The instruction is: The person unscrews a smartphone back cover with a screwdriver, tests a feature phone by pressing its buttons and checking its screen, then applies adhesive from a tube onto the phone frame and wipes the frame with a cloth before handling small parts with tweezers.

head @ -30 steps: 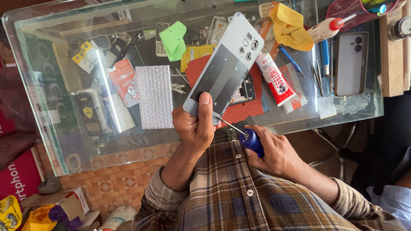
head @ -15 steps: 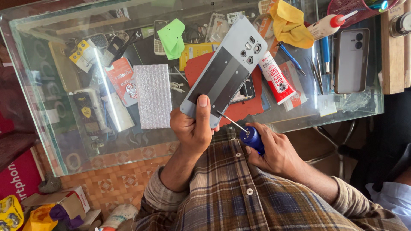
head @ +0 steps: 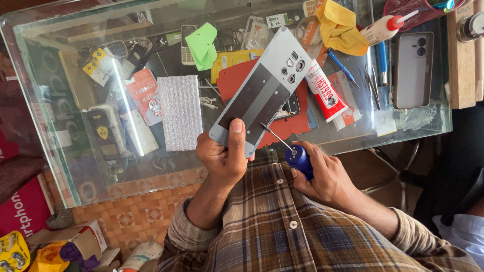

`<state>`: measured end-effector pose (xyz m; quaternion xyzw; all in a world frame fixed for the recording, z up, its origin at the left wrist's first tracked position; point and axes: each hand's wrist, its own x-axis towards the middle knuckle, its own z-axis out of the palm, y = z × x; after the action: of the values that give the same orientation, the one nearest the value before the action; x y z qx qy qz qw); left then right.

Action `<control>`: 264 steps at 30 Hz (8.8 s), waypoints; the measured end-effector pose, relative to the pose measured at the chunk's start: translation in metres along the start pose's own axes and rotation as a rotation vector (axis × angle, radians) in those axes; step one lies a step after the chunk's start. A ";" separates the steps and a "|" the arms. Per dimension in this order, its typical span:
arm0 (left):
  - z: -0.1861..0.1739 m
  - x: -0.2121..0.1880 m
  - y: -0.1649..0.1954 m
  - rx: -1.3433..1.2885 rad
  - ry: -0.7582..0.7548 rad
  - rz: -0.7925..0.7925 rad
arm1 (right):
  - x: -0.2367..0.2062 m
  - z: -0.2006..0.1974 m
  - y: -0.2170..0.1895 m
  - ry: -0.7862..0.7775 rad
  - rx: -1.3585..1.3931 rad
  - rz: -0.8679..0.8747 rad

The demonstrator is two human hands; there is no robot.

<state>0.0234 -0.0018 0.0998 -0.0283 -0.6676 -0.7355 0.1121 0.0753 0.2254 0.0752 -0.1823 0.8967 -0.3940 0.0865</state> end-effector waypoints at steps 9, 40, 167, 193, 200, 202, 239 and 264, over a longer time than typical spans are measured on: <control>0.000 -0.004 0.001 -0.024 -0.003 -0.001 | -0.002 0.000 0.003 0.020 -0.008 0.019; -0.008 -0.015 0.008 -0.025 0.002 -0.034 | -0.008 0.009 0.013 0.075 0.020 0.154; 0.019 0.018 -0.051 -0.070 -0.562 -0.689 | 0.045 -0.046 0.160 0.504 -0.832 0.262; -0.009 -0.016 0.008 0.301 -0.723 -0.407 | 0.009 0.006 0.021 -0.046 0.637 0.329; -0.011 -0.024 0.012 0.267 -0.730 -0.427 | -0.011 0.017 0.034 -0.021 0.986 0.484; -0.012 -0.025 0.012 0.259 -0.733 -0.427 | -0.015 0.018 0.036 -0.011 1.112 0.478; -0.003 -0.033 0.012 0.160 -0.764 -0.517 | -0.012 -0.014 0.047 -0.067 1.374 0.517; -0.014 -0.039 0.005 0.153 -0.716 -0.888 | -0.014 -0.086 0.094 0.497 1.552 0.123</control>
<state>0.0639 -0.0109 0.0960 0.0156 -0.6630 -0.6062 -0.4390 0.0378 0.3474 0.0645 0.0718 0.3699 -0.9263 0.0082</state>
